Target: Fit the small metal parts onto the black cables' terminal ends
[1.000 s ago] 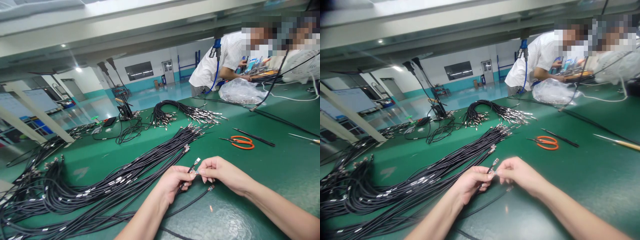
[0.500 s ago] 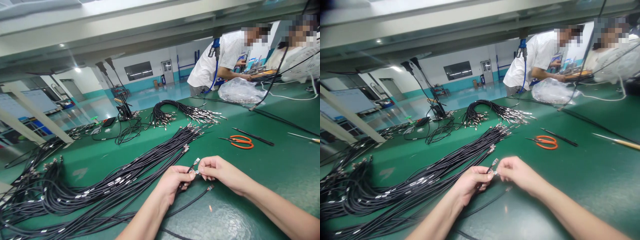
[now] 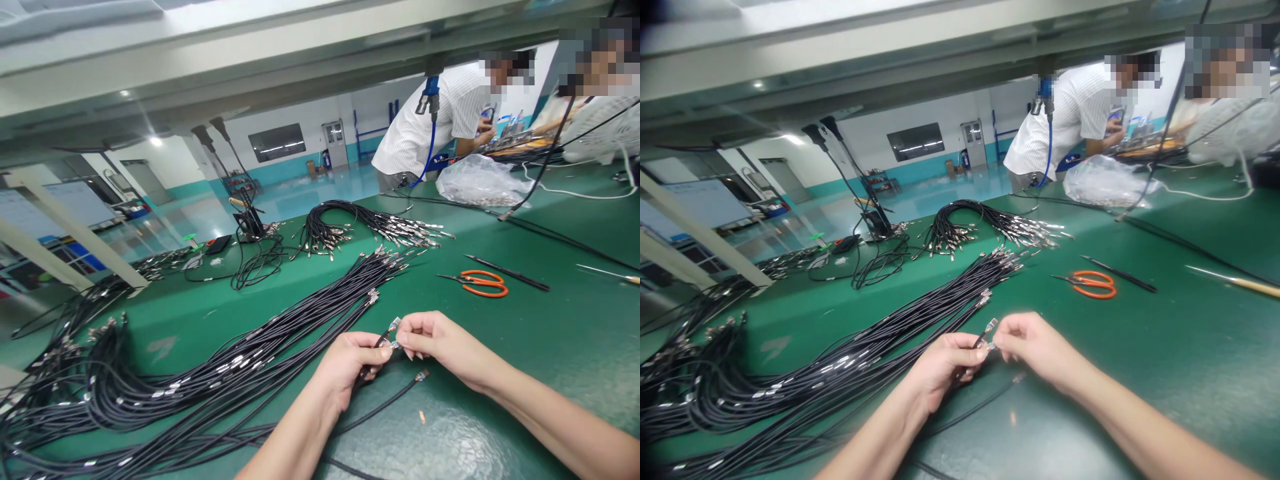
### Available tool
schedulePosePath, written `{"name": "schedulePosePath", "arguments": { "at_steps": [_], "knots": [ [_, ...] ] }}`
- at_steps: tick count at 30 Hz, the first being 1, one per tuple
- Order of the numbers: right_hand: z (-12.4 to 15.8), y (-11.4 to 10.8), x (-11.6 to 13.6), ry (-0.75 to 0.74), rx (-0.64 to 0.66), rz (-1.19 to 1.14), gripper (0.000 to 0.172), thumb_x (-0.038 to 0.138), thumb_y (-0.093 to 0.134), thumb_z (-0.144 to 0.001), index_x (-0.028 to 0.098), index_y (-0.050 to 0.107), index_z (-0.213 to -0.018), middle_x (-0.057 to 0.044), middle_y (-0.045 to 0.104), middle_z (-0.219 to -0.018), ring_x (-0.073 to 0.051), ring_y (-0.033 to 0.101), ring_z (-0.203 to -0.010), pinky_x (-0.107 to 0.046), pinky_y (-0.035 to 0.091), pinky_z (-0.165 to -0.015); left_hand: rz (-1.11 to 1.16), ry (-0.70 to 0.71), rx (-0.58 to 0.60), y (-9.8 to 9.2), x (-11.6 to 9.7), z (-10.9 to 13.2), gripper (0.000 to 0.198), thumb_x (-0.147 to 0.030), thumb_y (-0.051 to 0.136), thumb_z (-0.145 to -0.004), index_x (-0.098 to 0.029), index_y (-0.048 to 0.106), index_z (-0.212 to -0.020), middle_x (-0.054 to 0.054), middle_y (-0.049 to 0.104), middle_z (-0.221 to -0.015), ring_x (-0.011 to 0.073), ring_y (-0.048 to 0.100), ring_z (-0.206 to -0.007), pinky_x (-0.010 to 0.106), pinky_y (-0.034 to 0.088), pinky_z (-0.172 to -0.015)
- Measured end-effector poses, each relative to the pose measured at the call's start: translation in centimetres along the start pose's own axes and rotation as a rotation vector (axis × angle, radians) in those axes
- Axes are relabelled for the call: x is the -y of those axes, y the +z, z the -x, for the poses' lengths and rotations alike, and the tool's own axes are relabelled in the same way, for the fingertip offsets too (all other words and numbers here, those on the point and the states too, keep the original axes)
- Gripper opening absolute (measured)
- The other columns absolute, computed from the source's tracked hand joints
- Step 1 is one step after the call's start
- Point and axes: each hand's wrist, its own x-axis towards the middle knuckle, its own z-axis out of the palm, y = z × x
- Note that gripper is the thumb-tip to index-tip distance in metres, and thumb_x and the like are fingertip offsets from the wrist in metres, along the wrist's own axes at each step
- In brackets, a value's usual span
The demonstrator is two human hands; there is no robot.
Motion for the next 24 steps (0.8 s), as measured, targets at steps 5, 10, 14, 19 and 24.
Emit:
{"name": "schedulePosePath", "arguments": {
  "at_steps": [5, 10, 14, 19, 24],
  "knots": [
    [-0.1, 0.2, -0.3, 0.001, -0.019, 0.013, 0.021, 0.028, 0.054, -0.074, 0.014, 0.05, -0.059, 0.002, 0.048, -0.054, -0.009, 0.039, -0.051, -0.021, 0.028, -0.049, -0.002, -0.002, -0.02, 0.1, 0.0, 0.0, 0.024, -0.028, 0.074, -0.052, -0.01, 0.062, -0.064, -0.005, 0.04, -0.048, 0.0038, 0.026, -0.04, 0.023, 0.011, -0.044],
    [-0.4, 0.2, -0.7, 0.026, -0.039, 0.055, 0.024, 0.031, 0.054, -0.075, 0.014, 0.049, -0.059, 0.003, 0.048, -0.053, -0.008, 0.037, -0.048, -0.02, 0.026, -0.046, -0.011, -0.002, -0.037, 0.3, 0.0, 0.0, 0.027, -0.031, 0.075, -0.051, -0.01, 0.062, -0.064, -0.004, 0.041, -0.048, 0.0039, 0.027, -0.04, 0.023, 0.011, -0.044],
    [-0.1, -1.5, 0.0, 0.057, 0.096, 0.219, 0.027, 0.033, 0.046, -0.081, 0.014, 0.055, -0.064, 0.0, 0.054, -0.058, -0.01, 0.044, -0.051, -0.021, 0.032, -0.05, -0.009, 0.009, -0.013, 0.1, 0.0, -0.1, 0.027, -0.033, 0.073, -0.055, -0.01, 0.059, -0.062, -0.005, 0.038, -0.047, 0.0037, 0.024, -0.041, 0.023, 0.01, -0.044],
    [0.9, -3.1, 0.9, 0.0, 0.309, 0.695, 0.01, 0.017, 0.061, -0.067, 0.019, 0.062, -0.076, -0.001, 0.056, -0.081, -0.017, 0.049, -0.08, -0.025, 0.036, -0.069, 0.005, 0.015, 0.047, 0.0, -0.1, -0.1, 0.027, -0.033, 0.07, -0.06, -0.012, 0.056, -0.068, -0.006, 0.034, -0.052, 0.0039, 0.023, -0.043, 0.022, 0.009, -0.044],
    [1.1, -2.5, 0.9, -0.044, 0.314, 0.76, 0.007, 0.011, 0.056, -0.068, 0.018, 0.057, -0.068, 0.0, 0.055, -0.076, -0.016, 0.048, -0.078, -0.024, 0.035, -0.068, -0.249, 0.113, -0.058, 1.1, 0.0, 0.4, 0.03, -0.033, 0.075, -0.055, -0.011, 0.06, -0.069, -0.005, 0.041, -0.052, 0.0058, 0.031, -0.048, 0.02, 0.021, -0.048]
  ]
}}
